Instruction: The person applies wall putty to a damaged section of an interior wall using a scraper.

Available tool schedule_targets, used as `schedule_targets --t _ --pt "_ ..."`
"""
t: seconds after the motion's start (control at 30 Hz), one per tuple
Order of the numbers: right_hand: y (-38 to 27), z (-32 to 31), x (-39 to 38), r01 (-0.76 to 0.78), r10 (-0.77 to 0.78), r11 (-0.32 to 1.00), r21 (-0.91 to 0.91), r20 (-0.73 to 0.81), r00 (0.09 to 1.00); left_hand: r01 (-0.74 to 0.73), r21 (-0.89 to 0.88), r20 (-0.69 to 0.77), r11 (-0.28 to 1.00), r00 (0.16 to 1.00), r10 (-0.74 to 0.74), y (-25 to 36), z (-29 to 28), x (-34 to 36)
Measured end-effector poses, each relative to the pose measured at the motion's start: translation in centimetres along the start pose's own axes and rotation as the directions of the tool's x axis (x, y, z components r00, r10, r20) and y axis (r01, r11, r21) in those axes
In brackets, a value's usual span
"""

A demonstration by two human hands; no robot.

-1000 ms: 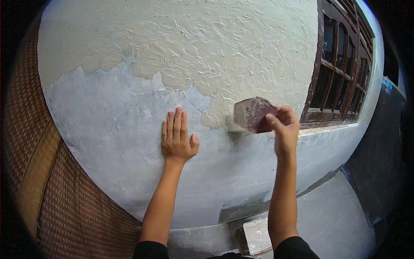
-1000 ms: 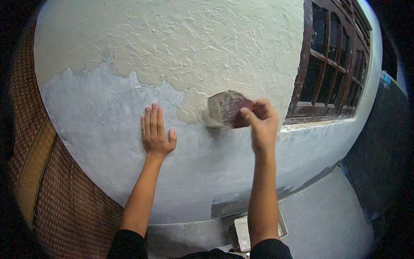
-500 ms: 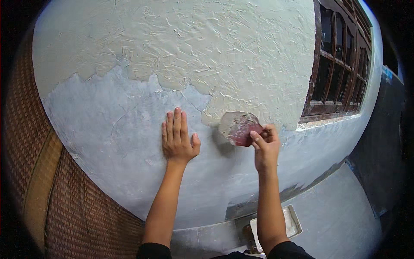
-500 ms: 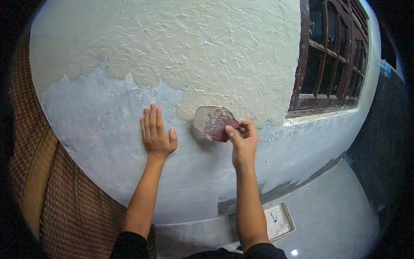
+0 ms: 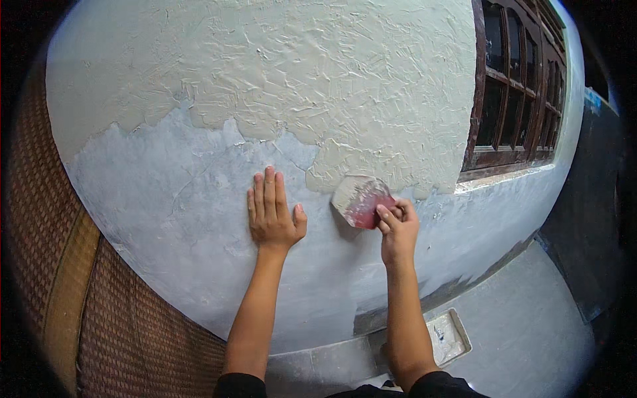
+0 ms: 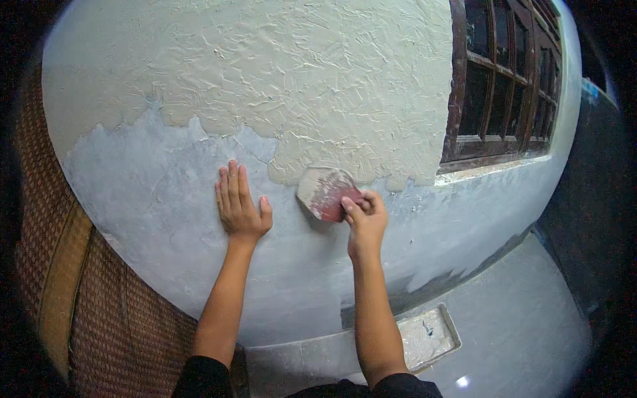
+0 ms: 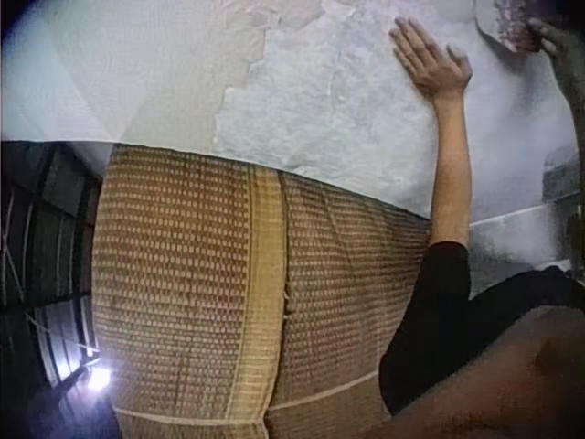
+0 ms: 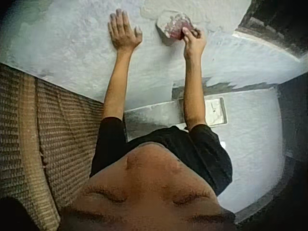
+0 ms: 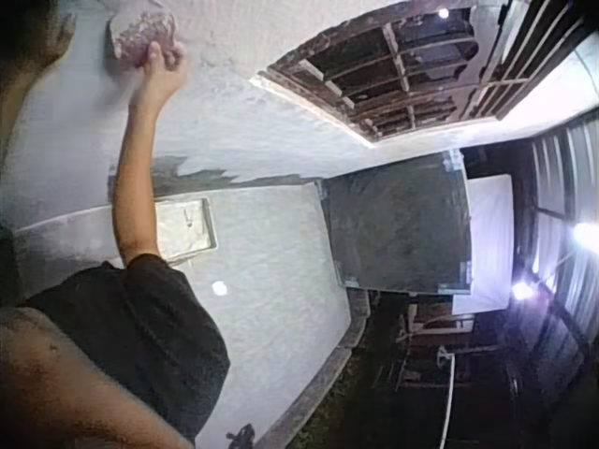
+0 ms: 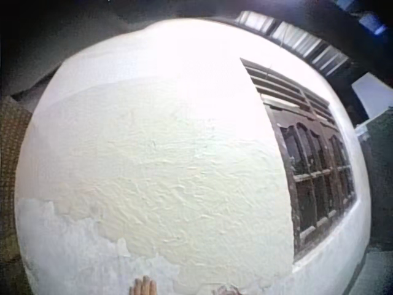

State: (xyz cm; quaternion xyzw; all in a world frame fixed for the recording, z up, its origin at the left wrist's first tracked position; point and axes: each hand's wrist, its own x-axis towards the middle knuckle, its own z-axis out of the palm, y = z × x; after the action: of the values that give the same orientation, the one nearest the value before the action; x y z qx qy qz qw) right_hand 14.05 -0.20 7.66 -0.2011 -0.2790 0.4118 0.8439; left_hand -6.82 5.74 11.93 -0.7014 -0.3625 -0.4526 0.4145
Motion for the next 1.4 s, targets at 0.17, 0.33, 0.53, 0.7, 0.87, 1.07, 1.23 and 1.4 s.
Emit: schedule_targets --t 0.17,0.33,0.53,0.7,0.87,1.07,1.23,1.4 --pt "-0.4 0.2 -0.9 0.018 -0.017 0.999 0.044 -0.029 0.999 0.005 0.023 0.011 1.000 1.000 -0.005 0.0 -0.3 0.0" --pt "0.3 -0.5 -0.1 -0.033 0.034 0.999 0.011 -0.066 0.997 0.000 0.007 -0.004 1.000 1.000 0.000 0.2 0.0 0.0" --pt "-0.2 0.4 -0.3 -0.002 0.004 0.997 0.077 -0.026 1.000 0.001 0.027 -0.008 1.000 1.000 -0.001 0.0 -0.2 0.2" --pt "-0.1 -0.4 -0.8 -0.002 0.004 1.000 0.027 -0.074 0.997 -0.005 0.031 0.003 0.999 1.000 0.005 0.1 -0.2 -0.2" --pt "0.0 0.4 0.0 0.025 -0.032 0.996 0.083 0.080 0.996 0.000 0.022 0.004 1.000 1.000 0.000 0.3 -0.3 0.0" --pt "0.0 -0.9 -0.7 -0.025 0.028 0.999 0.041 -0.070 0.997 0.002 0.029 0.001 1.000 1.000 -0.002 0.0 -0.3 -0.2" --pt "0.6 0.6 -0.1 0.003 -0.004 0.999 0.038 0.039 0.999 -0.002 0.000 -0.014 1.000 1.000 0.002 0.2 -0.1 0.0" --pt "-0.5 -1.3 -1.1 0.014 -0.017 0.999 -0.038 -0.092 0.996 -0.001 0.024 0.000 1.000 1.000 0.001 0.1 -0.5 -0.1"
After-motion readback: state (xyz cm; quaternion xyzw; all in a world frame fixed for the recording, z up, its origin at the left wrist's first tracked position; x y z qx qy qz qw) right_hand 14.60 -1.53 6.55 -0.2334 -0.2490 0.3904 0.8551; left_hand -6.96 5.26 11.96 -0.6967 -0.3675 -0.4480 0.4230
